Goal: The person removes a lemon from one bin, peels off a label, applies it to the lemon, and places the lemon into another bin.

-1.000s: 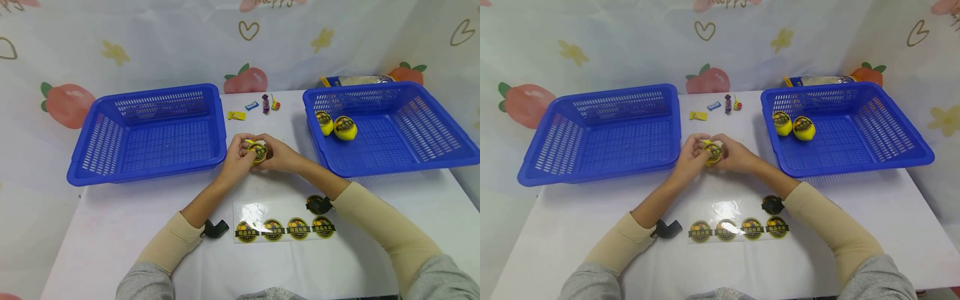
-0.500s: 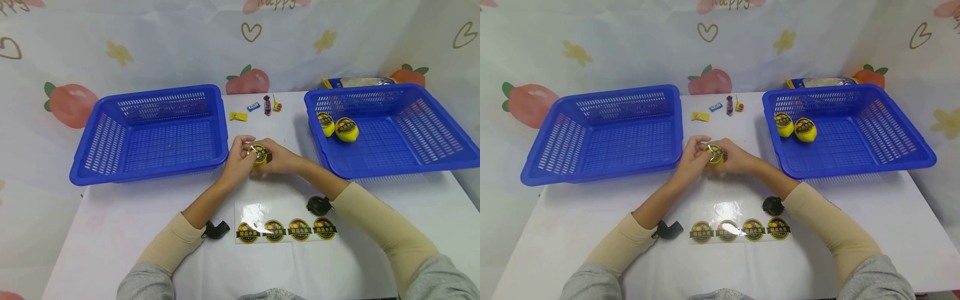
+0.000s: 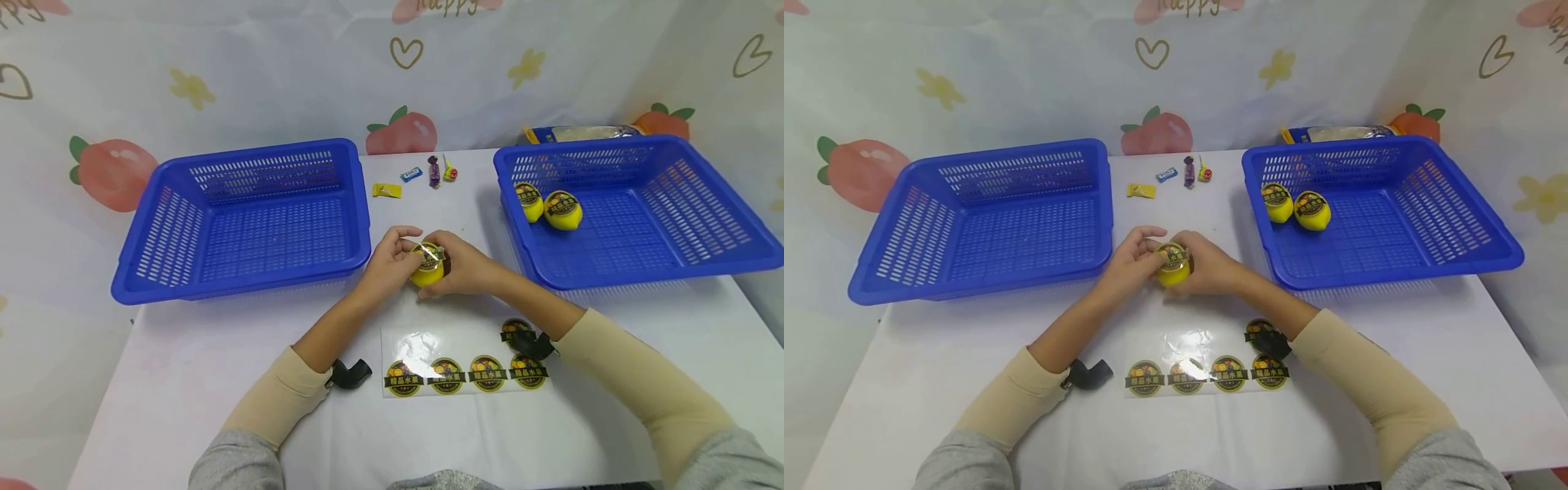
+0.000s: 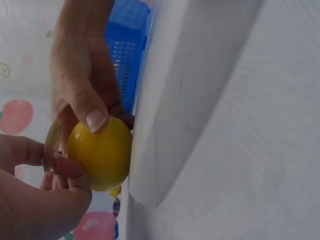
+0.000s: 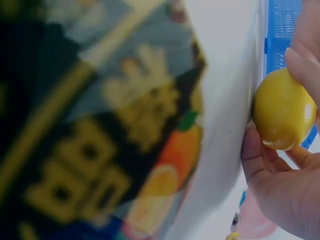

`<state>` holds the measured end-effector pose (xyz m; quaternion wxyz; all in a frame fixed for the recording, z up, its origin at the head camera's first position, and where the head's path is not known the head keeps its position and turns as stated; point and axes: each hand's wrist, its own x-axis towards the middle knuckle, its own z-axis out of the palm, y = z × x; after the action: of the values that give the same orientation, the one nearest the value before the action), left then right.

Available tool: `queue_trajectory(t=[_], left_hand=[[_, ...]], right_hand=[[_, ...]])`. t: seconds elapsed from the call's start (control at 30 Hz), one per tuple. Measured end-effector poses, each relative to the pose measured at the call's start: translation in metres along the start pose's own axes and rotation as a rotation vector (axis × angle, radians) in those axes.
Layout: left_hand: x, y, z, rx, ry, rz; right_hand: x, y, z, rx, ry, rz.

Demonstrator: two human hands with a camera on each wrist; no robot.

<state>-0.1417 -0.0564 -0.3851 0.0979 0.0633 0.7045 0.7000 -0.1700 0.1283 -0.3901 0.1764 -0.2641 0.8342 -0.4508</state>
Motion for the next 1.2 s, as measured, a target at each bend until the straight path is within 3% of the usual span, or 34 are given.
queue_trajectory(t=[0.2, 0.63, 1.2], left_hand=[[0.002, -0.002, -0.004, 0.011, -0.057, 0.002], [0.004, -0.002, -0.012, 0.118, -0.14, 0.058], [0.004, -0.001, -0.014, 0.187, -0.151, 0.088]], right_hand=[[-0.005, -0.001, 0.0, 0.017, 0.015, 0.024], [-0.006, 0.0, 0.003, 0.014, 0.006, -0.031], [-0.008, -0.002, 0.005, -0.045, 0.023, -0.059]])
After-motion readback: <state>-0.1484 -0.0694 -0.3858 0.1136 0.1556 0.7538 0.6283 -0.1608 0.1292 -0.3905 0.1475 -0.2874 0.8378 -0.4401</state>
